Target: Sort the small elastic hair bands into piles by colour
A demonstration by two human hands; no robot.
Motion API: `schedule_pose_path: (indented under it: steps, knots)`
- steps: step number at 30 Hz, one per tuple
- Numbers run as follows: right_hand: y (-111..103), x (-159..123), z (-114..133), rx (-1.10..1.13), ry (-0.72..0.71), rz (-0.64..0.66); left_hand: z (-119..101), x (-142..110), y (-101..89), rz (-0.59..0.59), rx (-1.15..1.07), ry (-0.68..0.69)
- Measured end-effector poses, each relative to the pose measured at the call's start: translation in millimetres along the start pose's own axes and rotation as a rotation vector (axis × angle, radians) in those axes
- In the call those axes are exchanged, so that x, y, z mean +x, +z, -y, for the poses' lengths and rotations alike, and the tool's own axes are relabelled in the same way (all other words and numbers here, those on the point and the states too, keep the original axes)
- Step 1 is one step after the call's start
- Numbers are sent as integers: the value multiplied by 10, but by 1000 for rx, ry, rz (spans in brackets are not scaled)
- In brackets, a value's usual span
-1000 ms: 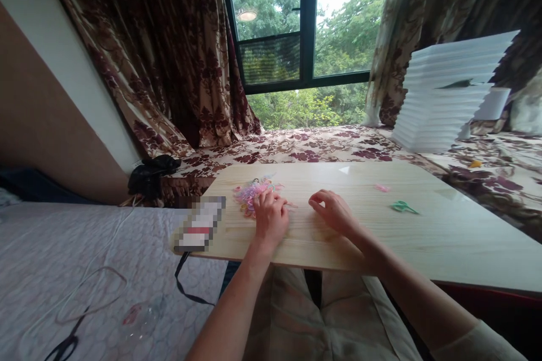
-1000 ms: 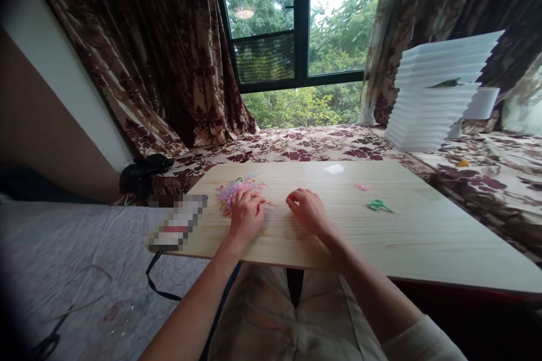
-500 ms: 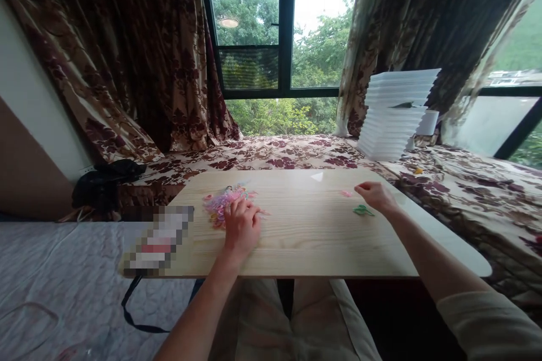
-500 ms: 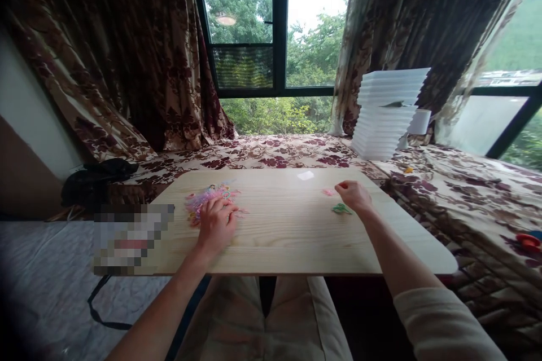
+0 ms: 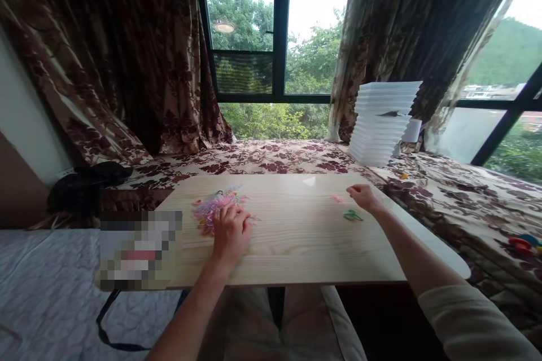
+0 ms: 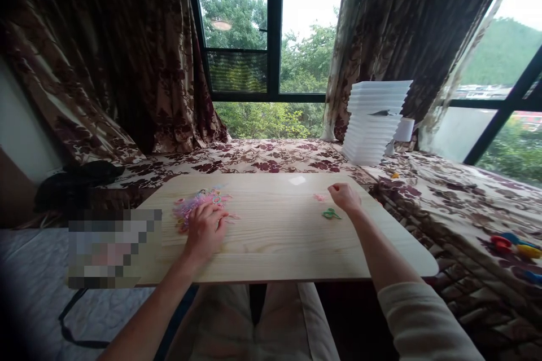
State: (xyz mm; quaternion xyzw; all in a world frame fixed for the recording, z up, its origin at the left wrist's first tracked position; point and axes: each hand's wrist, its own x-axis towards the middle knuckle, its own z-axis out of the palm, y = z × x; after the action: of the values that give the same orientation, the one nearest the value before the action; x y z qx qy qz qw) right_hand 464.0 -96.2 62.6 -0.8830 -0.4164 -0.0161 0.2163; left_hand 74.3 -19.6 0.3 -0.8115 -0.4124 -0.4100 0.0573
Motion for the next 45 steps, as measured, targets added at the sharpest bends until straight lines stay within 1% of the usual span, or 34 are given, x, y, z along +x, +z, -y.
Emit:
schedule_pose_path:
  steps: [4, 8, 14, 19, 23, 26, 28, 30, 32, 35, 37, 39, 40, 42, 45]
  knots:
    - [-9, -32, -100, 31, -85, 19, -7, 4, -9, 2, -2, 0]
    - [38, -36, -129, 23, -146, 40, -3, 5, -10, 4, -8, -4]
    - [111, 24, -44, -44, -102, 116, 10, 1, 9, 9, -12, -11]
    - [143, 59, 96, -84, -65, 100, -5, 2, -5, 10, -5, -20]
    - [49, 106, 132, -62, -70, 76, -14, 7, -16, 5, -8, -19]
    - [-62, 118, 134, -8, -109, 52, -6, 11, -8, 7, -14, -25]
    - [-84, 72, 181, 38, -151, 47, 3, 13, -2, 6, -13, -46]
    - [-18, -39, 307, 90, -211, 54, 9, 14, -1, 3, -14, -83]
    - [135, -221, 524, 181, -310, 75, 12, 17, -6, 1, -21, -123]
    - [443, -584, 971, 403, -496, 115, 17, 23, -12, -9, -19, -156]
    - [634, -829, 1271, 481, -555, 147, 27, 25, -12, -22, -17, -168]
    - [787, -1029, 1506, 529, -602, 153, 44, 25, -9, -34, -19, -180]
    - [849, -1105, 1587, 544, -610, 134, 55, 24, -7, -40, -22, -188]
    - [945, -1207, 1675, 554, -622, 78, 78, 25, -4, -48, -29, -203]
    - [1022, -1261, 1675, 533, -645, 22, 98, 30, -8, -50, -46, -212]
